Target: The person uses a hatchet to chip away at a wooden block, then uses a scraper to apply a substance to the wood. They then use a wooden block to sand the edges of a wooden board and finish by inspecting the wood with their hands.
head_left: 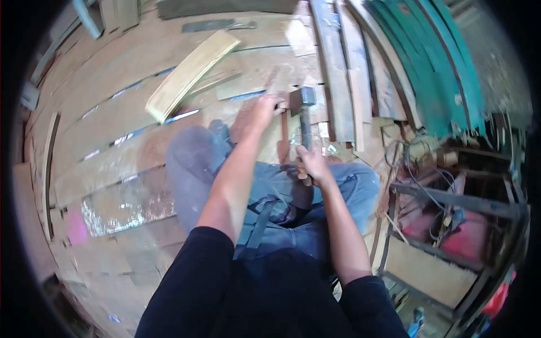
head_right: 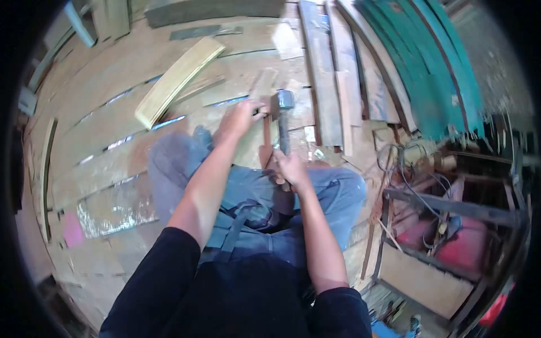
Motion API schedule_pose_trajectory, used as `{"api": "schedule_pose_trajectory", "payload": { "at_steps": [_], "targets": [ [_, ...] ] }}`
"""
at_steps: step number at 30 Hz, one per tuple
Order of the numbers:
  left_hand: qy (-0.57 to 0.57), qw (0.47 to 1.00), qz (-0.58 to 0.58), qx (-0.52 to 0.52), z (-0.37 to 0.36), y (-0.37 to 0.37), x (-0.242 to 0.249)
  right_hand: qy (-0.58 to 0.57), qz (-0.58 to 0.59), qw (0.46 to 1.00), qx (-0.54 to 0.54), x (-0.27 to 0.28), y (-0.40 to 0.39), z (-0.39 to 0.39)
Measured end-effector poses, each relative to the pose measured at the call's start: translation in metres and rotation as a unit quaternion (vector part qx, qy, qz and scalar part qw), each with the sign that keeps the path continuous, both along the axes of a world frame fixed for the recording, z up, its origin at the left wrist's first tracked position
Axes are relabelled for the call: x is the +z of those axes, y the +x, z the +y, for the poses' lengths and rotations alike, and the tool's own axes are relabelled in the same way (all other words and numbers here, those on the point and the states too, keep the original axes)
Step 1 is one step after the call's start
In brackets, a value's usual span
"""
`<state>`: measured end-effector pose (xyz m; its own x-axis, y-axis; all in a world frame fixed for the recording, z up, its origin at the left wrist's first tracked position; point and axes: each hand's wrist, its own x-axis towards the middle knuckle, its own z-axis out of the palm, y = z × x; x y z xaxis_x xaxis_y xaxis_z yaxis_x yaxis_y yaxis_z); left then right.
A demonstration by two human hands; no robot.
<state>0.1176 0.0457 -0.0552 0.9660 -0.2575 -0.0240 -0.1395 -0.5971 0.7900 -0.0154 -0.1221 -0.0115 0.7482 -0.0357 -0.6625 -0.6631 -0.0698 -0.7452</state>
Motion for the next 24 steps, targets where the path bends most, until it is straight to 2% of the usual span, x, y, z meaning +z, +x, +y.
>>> {"api": "schedule_pose_trajectory", "payload": {
  "at_steps": [1, 2, 3, 4, 5, 6, 7, 8, 9, 10, 11, 13, 14, 15, 16, 17, 18, 20, 21, 23, 24],
  "targets": [
    [0.003, 1.000, 0.031, -0.004, -0.003, -0.002, 0.011, -0.030, -0.015, 0.999, 0.015, -0.010, -0.001, -0.011],
    [-0.031, 0.999, -0.033, -0.025, -0.005, 0.002, -0.012, -0.130, -0.021, 0.989, 0.068, -0.029, 0.000, -0.017],
    [0.002, 0.999, -0.027, -0.036, -0.004, 0.004, -0.019, -0.224, -0.116, 0.955, 0.158, -0.038, 0.001, -0.012],
    [0.034, 0.998, -0.022, -0.047, -0.003, 0.007, -0.026, -0.331, -0.208, 0.893, 0.224, -0.047, 0.003, -0.009],
    [0.067, 0.996, -0.018, -0.059, -0.004, 0.011, -0.033, -0.304, -0.116, 0.935, 0.144, -0.022, -0.001, 0.005],
    [-0.093, 0.995, 0.030, 0.012, 0.000, 0.024, -0.083, -0.347, -0.126, 0.925, 0.093, -0.025, -0.004, 0.018],
    [-0.085, 0.991, -0.097, -0.035, 0.005, 0.036, -0.133, -0.387, -0.134, 0.911, 0.040, -0.029, -0.008, 0.029],
    [-0.099, 0.960, -0.208, -0.162, 0.001, 0.027, -0.081, -0.393, -0.131, 0.910, 0.036, -0.045, -0.005, 0.032],
    [-0.140, 0.975, -0.140, -0.097, -0.004, 0.024, -0.085, -0.399, -0.172, 0.900, -0.015, -0.065, -0.005, 0.039],
    [-0.139, 0.978, -0.125, -0.096, 0.001, 0.038, -0.107, -0.380, -0.168, 0.908, -0.051, -0.076, -0.004, 0.047],
    [-0.137, 0.980, -0.109, -0.096, 0.008, 0.051, -0.132, -0.386, -0.158, 0.908, -0.044, -0.049, -0.010, 0.056],
    [-0.195, 0.972, -0.072, -0.109, 0.001, 0.048, -0.111, -0.363, -0.145, 0.919, -0.049, -0.044, -0.005, 0.056],
    [-0.154, 0.978, -0.099, -0.101, 0.001, 0.038, -0.093, -0.366, -0.161, 0.915, -0.048, -0.053, -0.002, 0.060],
    [-0.150, 0.986, -0.064, -0.041, 0.003, 0.059, -0.146, -0.370, -0.174, 0.911, -0.048, -0.059, -0.002, 0.057],
    [-0.174, 0.984, -0.002, -0.041, -0.005, 0.041, -0.103, -0.345, -0.152, 0.925, -0.037, -0.036, -0.004, 0.053],
    [-0.173, 0.984, 0.020, -0.042, -0.011, 0.030, -0.083, -0.319, -0.131, 0.938, -0.023, -0.008, -0.005, 0.050],
    [-0.171, 0.984, 0.041, -0.042, -0.016, 0.020, -0.063, -0.309, -0.133, 0.941, -0.043, -0.003, -0.009, 0.046],
    [-0.116, 0.993, -0.009, -0.036, -0.001, 0.048, -0.117, -0.282, -0.144, 0.946, -0.075, -0.005, -0.002, 0.049],
    [-0.038, 0.994, -0.090, -0.054, -0.002, 0.050, -0.117, -0.300, -0.209, 0.928, -0.073, -0.004, 0.000, 0.049],
    [-0.059, 0.994, -0.071, -0.056, -0.001, 0.051, -0.122, -0.125, -0.148, 0.977, -0.085, -0.006, -0.002, 0.041],
    [-0.067, 0.994, -0.062, -0.060, -0.001, 0.050, -0.118, -0.033, -0.116, 0.988, -0.093, 0.011, -0.007, 0.038]
  ]
}}
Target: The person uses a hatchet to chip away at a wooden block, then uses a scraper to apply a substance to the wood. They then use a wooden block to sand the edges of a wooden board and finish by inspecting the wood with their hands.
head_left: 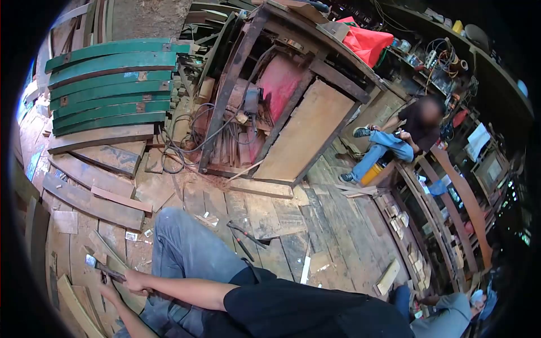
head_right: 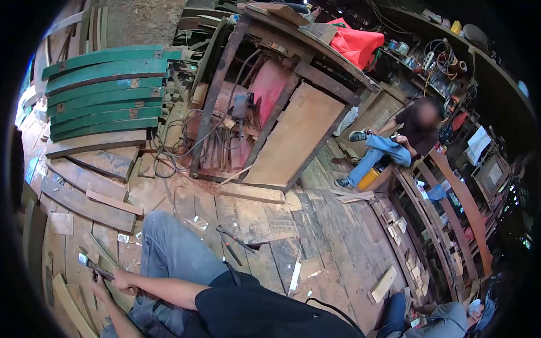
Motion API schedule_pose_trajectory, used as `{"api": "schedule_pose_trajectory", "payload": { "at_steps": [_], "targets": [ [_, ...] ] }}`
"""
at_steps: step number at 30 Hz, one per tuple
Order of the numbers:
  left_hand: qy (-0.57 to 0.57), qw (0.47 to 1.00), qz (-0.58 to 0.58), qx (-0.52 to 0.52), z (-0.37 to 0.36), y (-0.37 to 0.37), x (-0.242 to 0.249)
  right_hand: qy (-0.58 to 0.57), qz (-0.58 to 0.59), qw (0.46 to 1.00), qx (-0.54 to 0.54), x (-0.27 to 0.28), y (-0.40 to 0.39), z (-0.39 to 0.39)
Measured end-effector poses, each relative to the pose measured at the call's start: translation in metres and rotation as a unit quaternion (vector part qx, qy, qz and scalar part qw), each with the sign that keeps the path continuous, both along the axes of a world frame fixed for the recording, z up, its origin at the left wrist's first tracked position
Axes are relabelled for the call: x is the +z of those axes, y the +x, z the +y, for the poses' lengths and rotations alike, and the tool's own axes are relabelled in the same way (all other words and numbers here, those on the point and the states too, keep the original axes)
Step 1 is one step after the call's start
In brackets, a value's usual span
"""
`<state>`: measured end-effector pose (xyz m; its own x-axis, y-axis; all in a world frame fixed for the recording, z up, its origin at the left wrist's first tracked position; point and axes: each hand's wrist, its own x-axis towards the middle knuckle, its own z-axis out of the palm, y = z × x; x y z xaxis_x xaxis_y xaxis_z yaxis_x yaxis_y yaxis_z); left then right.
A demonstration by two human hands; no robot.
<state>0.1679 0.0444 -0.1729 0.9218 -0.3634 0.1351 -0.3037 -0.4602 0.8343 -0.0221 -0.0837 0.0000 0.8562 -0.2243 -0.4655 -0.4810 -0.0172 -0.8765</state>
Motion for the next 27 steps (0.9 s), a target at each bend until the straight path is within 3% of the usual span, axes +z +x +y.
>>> {"api": "schedule_pose_trajectory", "payload": {
  "at_steps": [3, 6, 9, 12, 13, 14, 15, 16, 17, 18, 19, 20, 21, 22, 24, 27],
  "targets": [
    [0.000, 1.000, 0.025, -0.008, -0.004, -0.012, 0.027, 0.005, -0.016, 1.000, -0.023, -0.057, 0.022, 0.000],
    [-0.011, 0.999, 0.039, 0.018, -0.003, 0.001, 0.002, 0.042, -0.004, 0.999, 0.025, -0.071, 0.027, -0.016],
    [-0.094, 0.992, 0.085, -0.023, -0.007, 0.001, 0.010, 0.012, 0.059, 0.998, 0.017, -0.032, 0.014, -0.028],
    [-0.051, 0.996, 0.051, -0.052, -0.004, 0.008, 0.003, 0.022, 0.018, 0.998, 0.048, -0.082, 0.023, -0.033],
    [-0.014, 0.995, 0.066, -0.074, -0.006, -0.003, 0.033, -0.132, -0.122, 0.971, 0.156, -0.083, 0.041, -0.030],
    [-0.105, 0.992, 0.041, -0.064, -0.009, -0.026, 0.057, -0.020, -0.043, 0.997, 0.056, -0.096, 0.016, -0.032],
    [0.024, 0.998, 0.038, -0.044, -0.003, -0.042, 0.098, -0.027, 0.048, 0.996, 0.070, -0.088, 0.011, -0.035],
    [-0.037, 0.997, 0.065, -0.021, -0.009, -0.044, 0.096, -0.070, 0.063, 0.988, 0.119, -0.069, 0.008, -0.038],
    [0.016, 0.998, 0.062, -0.013, -0.010, -0.047, 0.107, -0.086, 0.074, 0.989, 0.094, -0.015, -0.006, -0.035],
    [0.036, 0.999, 0.007, 0.012, -0.002, -0.037, 0.061, 0.049, 0.063, 0.995, 0.053, -0.056, -0.006, -0.034],
    [0.041, 0.996, -0.066, 0.033, -0.003, -0.028, 0.020, 0.019, 0.131, 0.990, 0.054, -0.049, -0.004, -0.036],
    [0.061, 0.997, 0.002, 0.051, -0.003, -0.045, 0.076, 0.207, 0.114, 0.972, -0.002, -0.025, -0.010, -0.039],
    [0.070, 0.996, -0.016, 0.044, -0.002, -0.047, 0.093, 0.250, 0.107, 0.962, -0.009, -0.020, -0.007, -0.041],
    [0.088, 0.995, 0.002, 0.046, -0.001, -0.045, 0.096, 0.209, 0.096, 0.973, -0.023, -0.007, -0.005, -0.036],
    [0.100, 0.992, 0.030, 0.068, 0.002, -0.050, 0.105, 0.245, 0.105, 0.964, -0.018, -0.002, -0.005, -0.040],
    [0.100, 0.994, 0.009, 0.043, 0.004, -0.052, 0.131, 0.170, 0.121, 0.978, -0.009, 0.012, 0.002, -0.036]
  ]
}}
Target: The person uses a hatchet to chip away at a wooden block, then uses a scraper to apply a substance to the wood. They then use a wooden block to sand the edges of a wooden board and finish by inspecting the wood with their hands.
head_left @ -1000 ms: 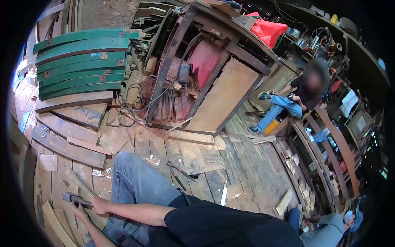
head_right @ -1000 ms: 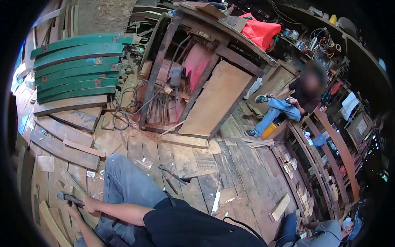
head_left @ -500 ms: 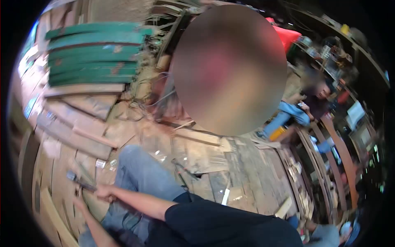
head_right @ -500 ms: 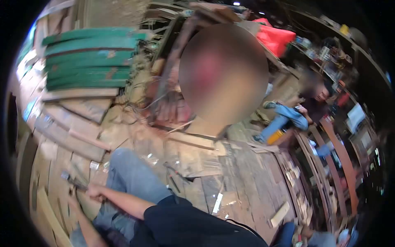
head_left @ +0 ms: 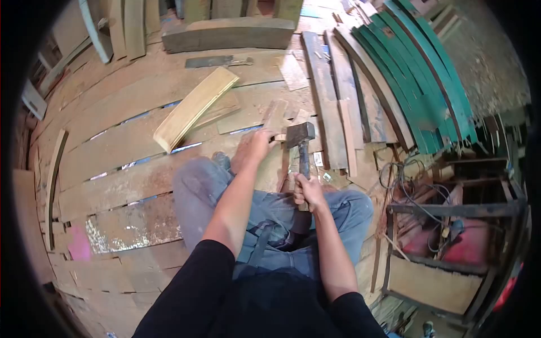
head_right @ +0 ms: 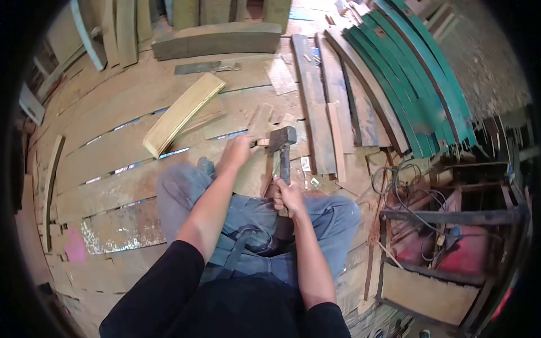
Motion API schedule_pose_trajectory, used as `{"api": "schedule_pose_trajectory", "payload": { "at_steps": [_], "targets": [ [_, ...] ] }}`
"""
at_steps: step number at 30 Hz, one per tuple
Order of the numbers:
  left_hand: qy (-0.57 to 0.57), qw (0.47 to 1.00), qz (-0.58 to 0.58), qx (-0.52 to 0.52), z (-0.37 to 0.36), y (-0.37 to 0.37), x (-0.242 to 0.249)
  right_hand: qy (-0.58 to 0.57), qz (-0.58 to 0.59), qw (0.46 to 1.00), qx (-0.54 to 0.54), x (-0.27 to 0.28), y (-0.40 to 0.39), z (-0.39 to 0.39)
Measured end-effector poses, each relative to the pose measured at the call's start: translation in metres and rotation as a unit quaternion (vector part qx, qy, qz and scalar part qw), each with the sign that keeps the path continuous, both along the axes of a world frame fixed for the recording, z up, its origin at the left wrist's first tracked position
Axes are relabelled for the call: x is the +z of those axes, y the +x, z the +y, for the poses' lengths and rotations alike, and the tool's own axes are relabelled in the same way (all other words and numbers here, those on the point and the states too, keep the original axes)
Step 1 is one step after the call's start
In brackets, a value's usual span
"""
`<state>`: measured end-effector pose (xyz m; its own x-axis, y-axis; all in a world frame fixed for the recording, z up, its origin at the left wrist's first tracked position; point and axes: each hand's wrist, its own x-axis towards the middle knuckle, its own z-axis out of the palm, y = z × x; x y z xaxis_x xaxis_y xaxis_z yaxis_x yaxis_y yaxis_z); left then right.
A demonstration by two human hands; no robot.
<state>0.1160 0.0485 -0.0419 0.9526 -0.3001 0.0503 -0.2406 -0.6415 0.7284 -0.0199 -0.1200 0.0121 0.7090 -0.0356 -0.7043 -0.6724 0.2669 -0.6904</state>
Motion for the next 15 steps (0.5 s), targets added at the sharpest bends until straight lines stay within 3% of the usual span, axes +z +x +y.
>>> {"api": "schedule_pose_trajectory", "payload": {
  "at_steps": [3, 8, 11, 12, 15],
  "targets": [
    [-0.075, 0.997, 0.006, 0.025, -0.001, -0.006, 0.014, -0.096, -0.028, 0.995, 0.007, 0.008, 0.004, 0.009],
    [-0.129, 0.990, -0.049, 0.013, -0.014, 0.014, -0.065, -0.219, -0.145, 0.965, -0.013, 0.001, 0.001, 0.026],
    [-0.127, 0.991, -0.051, 0.006, -0.012, 0.014, -0.056, -0.228, -0.116, 0.967, 0.012, -0.030, -0.002, 0.022],
    [-0.133, 0.989, -0.062, 0.005, -0.014, 0.015, -0.055, -0.152, -0.078, 0.985, 0.020, -0.028, -0.001, 0.022],
    [-0.123, 0.990, -0.072, 0.009, -0.012, 0.016, -0.059, -0.073, -0.044, 0.996, 0.005, -0.019, 0.003, 0.017]
  ]
}}
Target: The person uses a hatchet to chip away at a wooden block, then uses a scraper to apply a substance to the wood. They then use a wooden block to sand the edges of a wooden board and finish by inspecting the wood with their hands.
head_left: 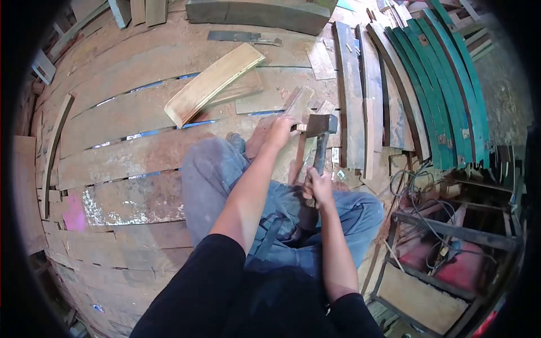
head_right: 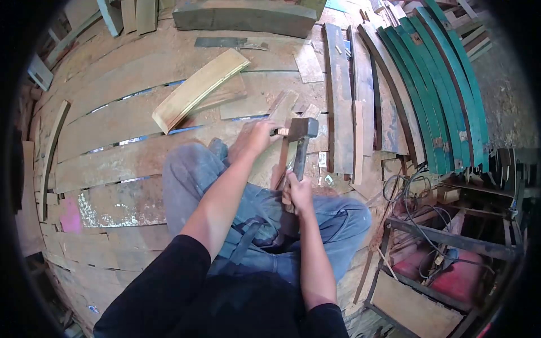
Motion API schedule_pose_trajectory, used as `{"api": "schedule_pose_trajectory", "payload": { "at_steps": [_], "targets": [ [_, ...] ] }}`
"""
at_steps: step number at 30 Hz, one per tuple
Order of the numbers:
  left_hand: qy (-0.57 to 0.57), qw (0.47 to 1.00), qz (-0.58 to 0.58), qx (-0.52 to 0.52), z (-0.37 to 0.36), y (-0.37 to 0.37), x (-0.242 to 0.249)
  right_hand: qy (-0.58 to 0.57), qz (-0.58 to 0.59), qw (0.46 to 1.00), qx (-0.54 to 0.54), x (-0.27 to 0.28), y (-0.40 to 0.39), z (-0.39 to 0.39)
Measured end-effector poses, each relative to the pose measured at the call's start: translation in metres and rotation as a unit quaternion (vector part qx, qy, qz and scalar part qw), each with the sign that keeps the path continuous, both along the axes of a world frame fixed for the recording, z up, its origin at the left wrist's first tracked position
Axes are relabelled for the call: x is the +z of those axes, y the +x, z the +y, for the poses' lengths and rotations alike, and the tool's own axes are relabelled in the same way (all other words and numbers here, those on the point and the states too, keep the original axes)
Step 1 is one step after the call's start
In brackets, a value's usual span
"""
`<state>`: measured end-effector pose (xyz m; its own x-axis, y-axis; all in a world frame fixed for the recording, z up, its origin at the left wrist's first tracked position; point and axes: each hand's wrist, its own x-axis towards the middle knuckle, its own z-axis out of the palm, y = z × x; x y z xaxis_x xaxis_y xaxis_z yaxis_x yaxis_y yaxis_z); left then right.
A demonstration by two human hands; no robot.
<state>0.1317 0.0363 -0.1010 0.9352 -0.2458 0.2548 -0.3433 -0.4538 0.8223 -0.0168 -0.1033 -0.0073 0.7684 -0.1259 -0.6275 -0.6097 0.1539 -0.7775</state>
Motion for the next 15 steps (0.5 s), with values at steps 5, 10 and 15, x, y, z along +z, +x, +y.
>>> {"api": "schedule_pose_trajectory", "payload": {
  "at_steps": [5, 10, 15],
  "targets": [
    [0.008, 1.000, 0.015, 0.007, -0.001, -0.004, 0.001, 0.062, 0.038, 0.997, 0.010, 0.008, 0.006, -0.018],
    [-0.004, 0.997, 0.069, 0.037, -0.001, -0.003, 0.001, -0.519, -0.154, 0.814, 0.210, -0.009, 0.002, -0.011],
    [-0.003, 0.987, 0.128, 0.095, 0.001, 0.001, -0.021, -0.595, -0.016, 0.779, 0.198, -0.011, 0.008, 0.019]
  ]
}}
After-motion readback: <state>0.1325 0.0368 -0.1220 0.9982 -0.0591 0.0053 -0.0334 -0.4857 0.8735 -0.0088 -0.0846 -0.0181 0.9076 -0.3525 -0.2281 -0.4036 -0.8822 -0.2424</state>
